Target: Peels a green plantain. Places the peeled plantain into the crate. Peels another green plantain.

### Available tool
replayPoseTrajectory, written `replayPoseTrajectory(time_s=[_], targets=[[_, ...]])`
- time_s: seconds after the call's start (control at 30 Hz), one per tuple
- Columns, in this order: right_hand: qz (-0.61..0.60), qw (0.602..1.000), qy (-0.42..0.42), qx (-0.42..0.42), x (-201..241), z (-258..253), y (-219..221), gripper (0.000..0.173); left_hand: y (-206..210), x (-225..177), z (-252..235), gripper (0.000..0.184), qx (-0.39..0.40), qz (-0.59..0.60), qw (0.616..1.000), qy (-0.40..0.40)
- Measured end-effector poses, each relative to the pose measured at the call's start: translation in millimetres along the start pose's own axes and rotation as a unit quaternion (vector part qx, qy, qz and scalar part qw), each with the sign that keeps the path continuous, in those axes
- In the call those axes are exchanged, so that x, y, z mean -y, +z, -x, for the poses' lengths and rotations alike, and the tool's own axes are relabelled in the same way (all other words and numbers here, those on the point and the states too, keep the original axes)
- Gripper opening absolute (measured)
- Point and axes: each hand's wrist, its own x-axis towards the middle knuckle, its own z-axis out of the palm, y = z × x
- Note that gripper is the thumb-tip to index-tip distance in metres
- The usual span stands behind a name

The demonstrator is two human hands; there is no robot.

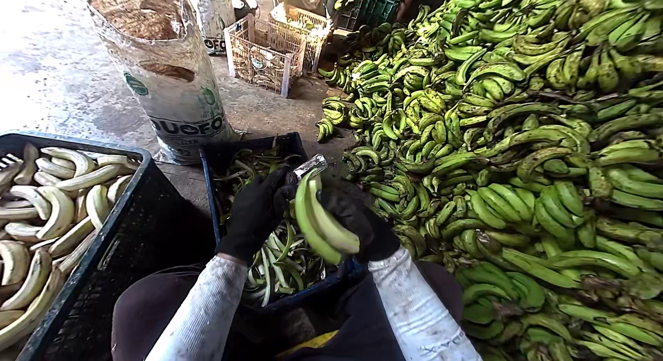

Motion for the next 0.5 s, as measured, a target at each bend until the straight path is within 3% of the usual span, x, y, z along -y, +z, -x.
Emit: replayPoseTrajectory(time_s=[0.1,0.23,0.3,0.43,0.5], targets=[[0.008,0.997,0.047,0.054,-9,1,2,0.051,-4,12,-6,0.052,0.067,0.022,0.996,-0.05],[-0.132,0.983,-0.033,-0.125,-21,-8,-10,0.029,-1,-6,4,0.053,0.065,0.082,0.991,-0.08],[-0.251,0.95,-0.106,-0.156,-18,-17,-15,0.032,10,-15,14,0.057,0.048,0.102,0.993,-0.028],[-0.507,0.837,-0.197,-0.059,-21,-30,-26,0.04,34,-29,28,0.065,-0.024,0.113,0.989,0.096],[-0.553,0.8,-0.218,-0.079,-22,-31,-25,0.037,36,-36,32,0.058,-0.069,0.077,0.988,0.115]])
